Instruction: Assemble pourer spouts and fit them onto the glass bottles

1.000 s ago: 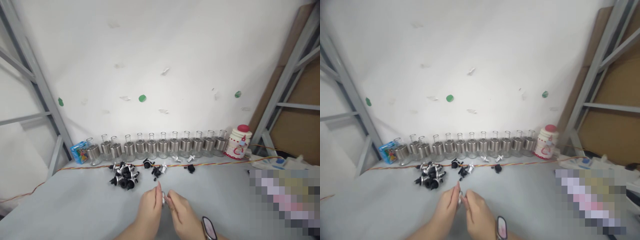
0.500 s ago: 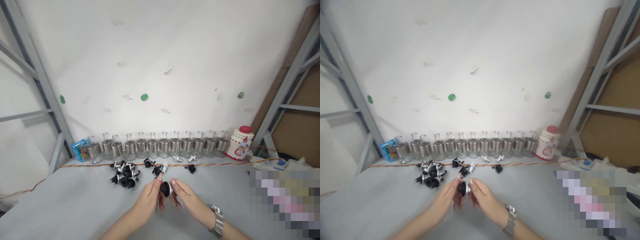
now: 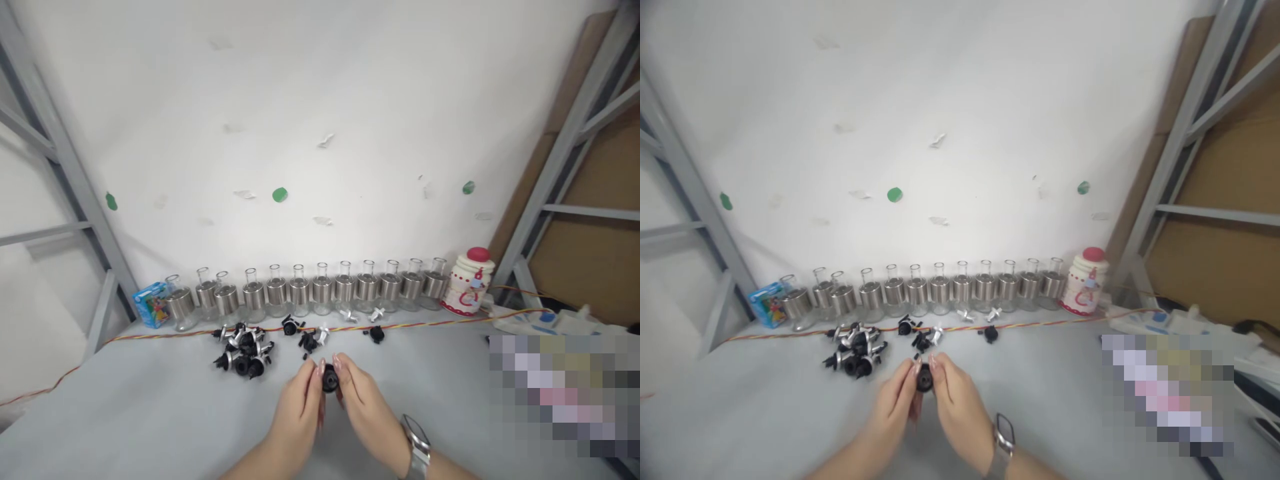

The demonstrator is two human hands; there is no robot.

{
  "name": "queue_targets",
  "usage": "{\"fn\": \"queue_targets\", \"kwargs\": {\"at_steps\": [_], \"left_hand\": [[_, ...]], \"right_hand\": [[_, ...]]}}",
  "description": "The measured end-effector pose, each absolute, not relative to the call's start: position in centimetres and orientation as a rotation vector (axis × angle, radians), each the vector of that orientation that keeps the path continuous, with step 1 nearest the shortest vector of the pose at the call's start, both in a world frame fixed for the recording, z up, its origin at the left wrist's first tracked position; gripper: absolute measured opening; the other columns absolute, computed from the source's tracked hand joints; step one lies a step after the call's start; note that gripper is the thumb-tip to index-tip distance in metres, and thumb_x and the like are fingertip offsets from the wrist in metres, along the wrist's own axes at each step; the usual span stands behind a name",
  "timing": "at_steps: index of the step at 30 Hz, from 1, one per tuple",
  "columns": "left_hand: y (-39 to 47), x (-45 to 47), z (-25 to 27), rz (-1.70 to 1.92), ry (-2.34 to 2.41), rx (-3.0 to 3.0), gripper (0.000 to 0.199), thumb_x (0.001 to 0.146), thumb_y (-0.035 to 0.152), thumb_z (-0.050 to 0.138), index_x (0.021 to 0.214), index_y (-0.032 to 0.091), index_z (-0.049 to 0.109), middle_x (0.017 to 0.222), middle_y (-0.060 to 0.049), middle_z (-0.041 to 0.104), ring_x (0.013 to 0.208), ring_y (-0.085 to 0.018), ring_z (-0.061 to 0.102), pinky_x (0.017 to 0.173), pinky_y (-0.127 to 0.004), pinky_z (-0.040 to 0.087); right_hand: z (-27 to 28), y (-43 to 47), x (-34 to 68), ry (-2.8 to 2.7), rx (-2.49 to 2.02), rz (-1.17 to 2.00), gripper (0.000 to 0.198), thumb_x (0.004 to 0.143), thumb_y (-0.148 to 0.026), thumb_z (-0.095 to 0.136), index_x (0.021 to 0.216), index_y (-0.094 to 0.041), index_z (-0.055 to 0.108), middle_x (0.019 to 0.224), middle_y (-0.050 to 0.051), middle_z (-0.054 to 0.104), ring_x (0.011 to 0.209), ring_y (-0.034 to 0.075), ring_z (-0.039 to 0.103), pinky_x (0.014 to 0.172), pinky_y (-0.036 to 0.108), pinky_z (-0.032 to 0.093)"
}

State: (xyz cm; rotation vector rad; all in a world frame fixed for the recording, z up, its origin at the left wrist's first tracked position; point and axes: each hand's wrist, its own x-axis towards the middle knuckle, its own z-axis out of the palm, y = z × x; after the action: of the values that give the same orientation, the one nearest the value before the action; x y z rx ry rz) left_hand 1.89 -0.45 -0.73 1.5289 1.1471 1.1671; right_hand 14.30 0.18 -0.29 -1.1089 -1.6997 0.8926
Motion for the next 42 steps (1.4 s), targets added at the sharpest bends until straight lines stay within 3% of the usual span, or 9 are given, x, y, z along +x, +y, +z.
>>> {"fn": "queue_targets", "kwargs": {"at_steps": [9, 19, 23, 28, 37, 42], "left_hand": [[-0.4, 2.5, -1.3, 1.113, 1.081, 1.32, 0.037, 0.083, 0.051, 0.03, 0.069, 0.019, 0.043, 0.04, 0.008, 0.037, 0.033, -0.007, 0.035, 0.033, -0.018, 0.029], [0.1, 2.3, -1.4, 1.079, 0.992, 1.304, 0.04, 0.078, 0.055, 0.038, 0.066, 0.018, 0.044, 0.037, 0.007, 0.043, 0.031, -0.006, 0.039, 0.033, -0.016, 0.029], [1.3, 2.2, -2.0, 0.956, 0.99, 1.187, 0.049, 0.072, 0.064, 0.039, 0.077, 0.016, 0.047, 0.039, 0.003, 0.052, 0.029, -0.009, 0.045, 0.031, -0.017, 0.031], [2.2, 2.0, -3.1, 0.827, 1.013, 1.037, 0.059, 0.068, 0.071, 0.033, 0.083, 0.016, 0.048, 0.039, 0.001, 0.055, 0.03, -0.013, 0.051, 0.029, -0.019, 0.034], [3.1, 1.0, -1.9, 0.99, 1.045, 0.872, 0.046, 0.058, 0.054, 0.064, 0.077, 0.018, 0.044, 0.066, -0.005, 0.066, 0.061, -0.022, 0.066, 0.044, -0.025, 0.047], [3.4, 0.4, -1.3, 1.19, 1.104, 0.816, 0.052, 0.052, 0.042, 0.074, 0.089, 0.015, 0.051, 0.084, -0.009, 0.064, 0.071, -0.02, 0.065, 0.052, -0.026, 0.05]], "right_hand": [[-1.2, 0.4, 13.8, -1.717, -1.132, 0.941, 0.035, 0.089, -0.043, 0.022, 0.068, -0.021, 0.039, 0.055, -0.004, 0.041, 0.052, 0.011, 0.04, 0.052, 0.023, 0.032], [-1.1, 0.9, 14.5, -1.833, -1.111, 0.828, 0.033, 0.091, -0.037, 0.022, 0.068, -0.02, 0.038, 0.057, -0.004, 0.042, 0.051, 0.01, 0.039, 0.052, 0.022, 0.032], [-1.7, 2.2, 15.0, -1.948, -1.144, 0.674, 0.033, 0.091, -0.035, 0.021, 0.066, -0.021, 0.037, 0.055, -0.004, 0.042, 0.051, 0.011, 0.039, 0.051, 0.023, 0.031], [-1.8, 2.5, 15.5, -2.172, -1.065, 0.3, 0.03, 0.091, -0.029, 0.025, 0.068, -0.02, 0.042, 0.066, 0.0, 0.05, 0.063, 0.014, 0.045, 0.062, 0.025, 0.035], [-1.4, 5.4, 18.0, -2.035, -1.136, 0.178, 0.02, 0.089, -0.02, 0.033, 0.097, -0.02, 0.052, 0.09, 0.005, 0.054, 0.087, 0.018, 0.048, 0.079, 0.033, 0.039], [-3.1, 7.6, 19.4, -1.99, -1.257, 0.057, 0.028, 0.082, -0.011, 0.04, 0.106, -0.018, 0.052, 0.099, 0.009, 0.053, 0.095, 0.022, 0.045, 0.085, 0.04, 0.038]]}}
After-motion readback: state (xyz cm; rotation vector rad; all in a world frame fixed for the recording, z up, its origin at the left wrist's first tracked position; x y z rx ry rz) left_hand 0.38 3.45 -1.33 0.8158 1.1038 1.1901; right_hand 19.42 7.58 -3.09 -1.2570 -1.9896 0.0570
